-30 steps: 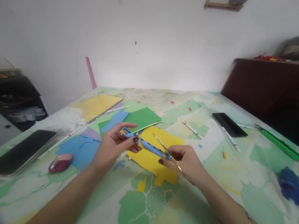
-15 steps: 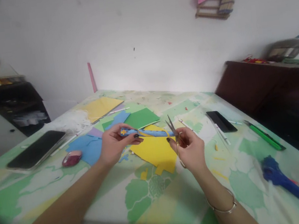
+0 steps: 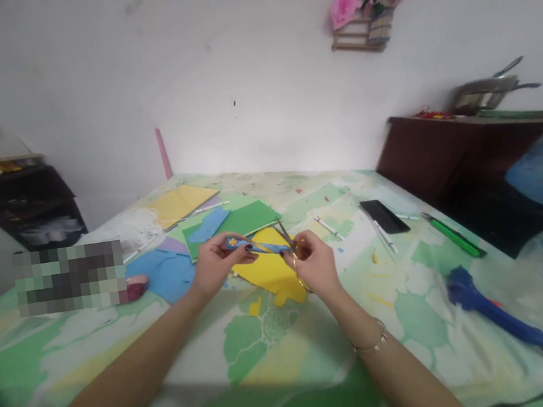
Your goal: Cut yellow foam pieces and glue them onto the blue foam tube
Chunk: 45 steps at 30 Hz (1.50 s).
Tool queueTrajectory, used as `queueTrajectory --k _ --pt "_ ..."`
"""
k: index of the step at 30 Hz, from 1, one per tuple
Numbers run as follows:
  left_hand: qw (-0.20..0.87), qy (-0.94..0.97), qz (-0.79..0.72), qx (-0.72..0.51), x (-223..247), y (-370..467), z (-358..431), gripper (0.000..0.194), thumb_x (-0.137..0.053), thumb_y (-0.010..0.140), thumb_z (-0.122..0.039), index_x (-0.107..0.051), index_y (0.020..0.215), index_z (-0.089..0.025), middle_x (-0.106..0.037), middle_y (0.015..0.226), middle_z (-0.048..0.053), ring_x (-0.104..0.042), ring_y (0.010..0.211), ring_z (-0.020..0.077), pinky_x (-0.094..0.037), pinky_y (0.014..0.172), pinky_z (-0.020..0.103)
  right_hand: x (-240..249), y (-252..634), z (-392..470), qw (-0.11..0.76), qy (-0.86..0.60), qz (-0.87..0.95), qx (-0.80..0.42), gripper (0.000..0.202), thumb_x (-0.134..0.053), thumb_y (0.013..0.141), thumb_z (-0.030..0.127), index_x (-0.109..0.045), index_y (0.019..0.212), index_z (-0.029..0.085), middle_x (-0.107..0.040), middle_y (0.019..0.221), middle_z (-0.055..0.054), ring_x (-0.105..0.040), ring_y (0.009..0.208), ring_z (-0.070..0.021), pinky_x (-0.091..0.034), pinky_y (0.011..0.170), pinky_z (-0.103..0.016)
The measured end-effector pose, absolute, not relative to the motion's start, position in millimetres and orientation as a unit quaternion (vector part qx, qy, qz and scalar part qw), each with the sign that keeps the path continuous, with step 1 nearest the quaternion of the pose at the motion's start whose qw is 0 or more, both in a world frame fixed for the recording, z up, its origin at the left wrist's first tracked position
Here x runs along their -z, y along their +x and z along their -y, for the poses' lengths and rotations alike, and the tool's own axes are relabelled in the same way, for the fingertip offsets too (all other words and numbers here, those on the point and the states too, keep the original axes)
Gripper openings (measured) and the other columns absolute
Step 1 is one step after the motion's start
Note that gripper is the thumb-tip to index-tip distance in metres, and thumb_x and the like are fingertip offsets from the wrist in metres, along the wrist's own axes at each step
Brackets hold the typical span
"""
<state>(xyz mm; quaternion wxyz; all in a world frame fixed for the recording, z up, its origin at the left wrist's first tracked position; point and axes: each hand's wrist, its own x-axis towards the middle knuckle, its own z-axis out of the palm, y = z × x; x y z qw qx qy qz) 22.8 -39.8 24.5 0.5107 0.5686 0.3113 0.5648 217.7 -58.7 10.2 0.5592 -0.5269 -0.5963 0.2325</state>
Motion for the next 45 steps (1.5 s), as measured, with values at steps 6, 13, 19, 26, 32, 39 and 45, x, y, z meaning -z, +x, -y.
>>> queueTrajectory --k 6,13,19,26,32,39,45 --pt "0.515 0.570 -0.324 -0.552 -12.9 14.4 45.3 0.039 -0.079 0.061 -0.040 -0.060 0.082 -0.014 -0.070 0.068 0.005 -0.068 0.060 0.0218 -0.060 0.058 0.031 -2.7 209.7 66.8 0.532 -0.495 0.624 -0.288 0.028 -0.068 0.062 0.030 -0.048 0.078 0.019 -0.039 0.053 0.009 -0.035 0.047 -0.0081 -0.028 0.045 -0.020" --pt "0.514 0.564 -0.336 -0.552 -8.2 8.7 47.3 0.040 -0.079 0.060 -0.041 -0.060 0.082 -0.013 -0.070 0.067 0.005 -0.068 0.058 0.0214 -0.060 0.057 0.031 2.5 202.2 73.9 0.490 -0.470 0.667 -0.307 0.027 -0.069 0.060 0.030 -0.054 0.079 0.018 -0.041 0.052 0.008 -0.037 0.047 -0.0080 -0.030 0.045 -0.020" --pt "0.517 0.564 -0.340 -0.547 -4.3 6.4 42.2 0.040 -0.078 0.062 -0.039 -0.060 0.084 -0.013 -0.069 0.068 0.005 -0.068 0.059 0.0207 -0.059 0.056 0.029 8.7 198.7 77.1 0.467 -0.450 0.693 -0.315 0.031 -0.069 0.062 0.030 -0.056 0.087 0.017 -0.046 0.058 0.006 -0.042 0.052 -0.0090 -0.035 0.050 -0.021" --pt "0.522 0.580 -0.333 -0.529 2.4 7.7 40.6 0.046 -0.079 0.060 -0.043 -0.059 0.088 -0.013 -0.069 0.070 0.006 -0.068 0.058 0.0209 -0.059 0.057 0.031 11.2 199.4 78.4 0.454 -0.437 0.706 -0.323 0.032 -0.068 0.067 0.031 -0.057 0.093 0.016 -0.047 0.061 0.005 -0.041 0.053 -0.0091 -0.034 0.050 -0.021" --pt "0.523 0.593 -0.319 -0.522 3.2 9.4 41.5 0.047 -0.078 0.060 -0.044 -0.060 0.088 -0.012 -0.069 0.071 0.007 -0.068 0.058 0.0209 -0.058 0.057 0.031 10.9 199.1 79.7 0.465 -0.434 0.706 -0.311 0.033 -0.068 0.069 0.029 -0.060 0.098 0.015 -0.054 0.069 0.001 -0.045 0.057 -0.0097 -0.039 0.053 -0.022" --pt "0.486 0.603 -0.317 -0.547 -6.3 8.1 53.9 0.050 -0.075 0.061 -0.050 -0.061 0.089 -0.012 -0.069 0.069 0.005 -0.068 0.059 0.0230 -0.059 0.057 0.034 4.8 193.4 105.4 0.496 -0.434 0.707 -0.257 0.034 -0.067 0.071 0.029 -0.067 0.102 0.014 -0.054 0.064 0.001 -0.035 0.049 -0.0074 -0.032 0.045 -0.021" --pt "0.396 0.600 -0.377 -0.583 -1.5 -3.1 97.1 0.031 -0.075 0.067 -0.035 -0.066 0.089 -0.014 -0.068 0.063 0.002 -0.069 0.063 0.0216 -0.059 0.060 0.027 7.5 185.6 149.7 0.511 -0.452 0.699 -0.215 0.028 -0.066 0.073 0.023 -0.066 0.100 0.015 -0.045 0.056 0.004 -0.032 0.047 -0.0070 -0.029 0.044 -0.020"
